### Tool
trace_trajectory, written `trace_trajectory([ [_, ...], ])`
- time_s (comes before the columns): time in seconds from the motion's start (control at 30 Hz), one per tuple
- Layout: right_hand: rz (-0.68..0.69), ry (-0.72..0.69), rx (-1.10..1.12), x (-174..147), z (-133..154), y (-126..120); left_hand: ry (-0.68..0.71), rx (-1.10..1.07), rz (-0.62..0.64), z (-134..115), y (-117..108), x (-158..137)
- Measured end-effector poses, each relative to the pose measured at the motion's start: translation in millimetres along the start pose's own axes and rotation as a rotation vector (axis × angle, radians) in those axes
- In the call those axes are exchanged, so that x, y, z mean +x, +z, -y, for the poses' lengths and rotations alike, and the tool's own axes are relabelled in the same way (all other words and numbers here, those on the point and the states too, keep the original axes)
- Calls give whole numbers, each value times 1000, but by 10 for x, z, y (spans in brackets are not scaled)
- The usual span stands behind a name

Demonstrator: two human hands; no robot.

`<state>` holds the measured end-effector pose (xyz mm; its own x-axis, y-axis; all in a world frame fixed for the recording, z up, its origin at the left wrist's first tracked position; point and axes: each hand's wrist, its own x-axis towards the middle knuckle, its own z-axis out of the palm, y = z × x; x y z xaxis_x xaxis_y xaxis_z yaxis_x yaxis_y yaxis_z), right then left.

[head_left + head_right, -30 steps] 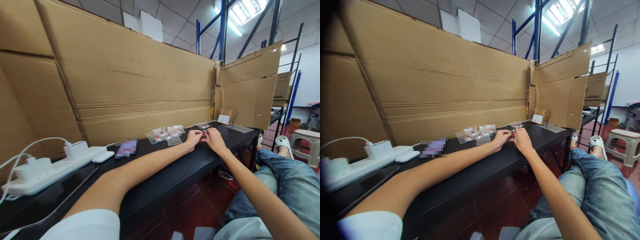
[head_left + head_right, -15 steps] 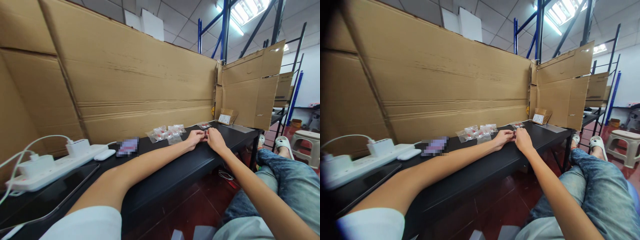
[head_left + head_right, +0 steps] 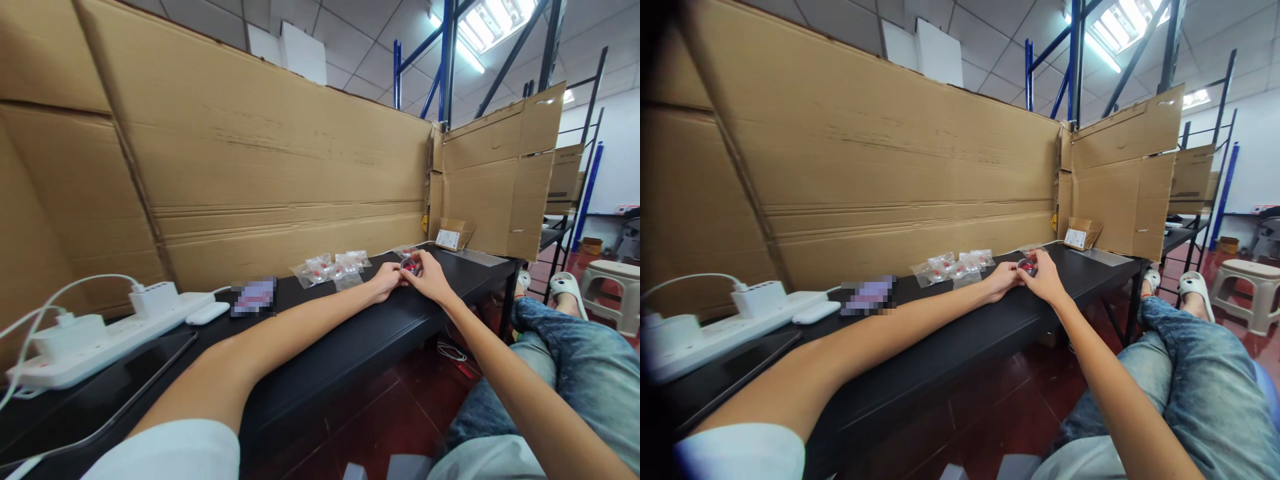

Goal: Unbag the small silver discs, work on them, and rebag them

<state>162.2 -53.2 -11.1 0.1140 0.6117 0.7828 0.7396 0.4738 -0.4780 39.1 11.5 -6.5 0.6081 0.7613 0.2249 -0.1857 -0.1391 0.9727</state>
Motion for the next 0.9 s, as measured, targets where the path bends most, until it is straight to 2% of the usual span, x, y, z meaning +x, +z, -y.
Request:
trace_trajectory([
  [0.17,259,283,513,-7,1,-50,61,97,57,4,-12,3],
  [0.23,313,355,688,-14,28,-91,65,90,46,5,-12,3],
  [0.33,343,420,828,-19,43,-136,68,98,5,21,4,6],
  [0.47,257,498,869,-8,-34,-137,115,256,-119,5,-12,27],
  [0.57,100,598,884,10,-127,-123,309,603,-208,-115,-136,38],
  [0.63,17,653,891,25,-176,-116,490,882,-185,-230,-272,33],
  [0.7,-17,689,886,40,-204,-108,582,1144,-77,-329,-414,19],
  [0.77,-37,728,880,56,-211,-101,548,1366,-3,-389,-530,9],
  [0.83,-59,767,876,68,-204,-98,397,1497,49,-415,-598,11],
  [0.9,-64,789,878,74,-190,-100,228,1495,106,-428,-620,28],
])
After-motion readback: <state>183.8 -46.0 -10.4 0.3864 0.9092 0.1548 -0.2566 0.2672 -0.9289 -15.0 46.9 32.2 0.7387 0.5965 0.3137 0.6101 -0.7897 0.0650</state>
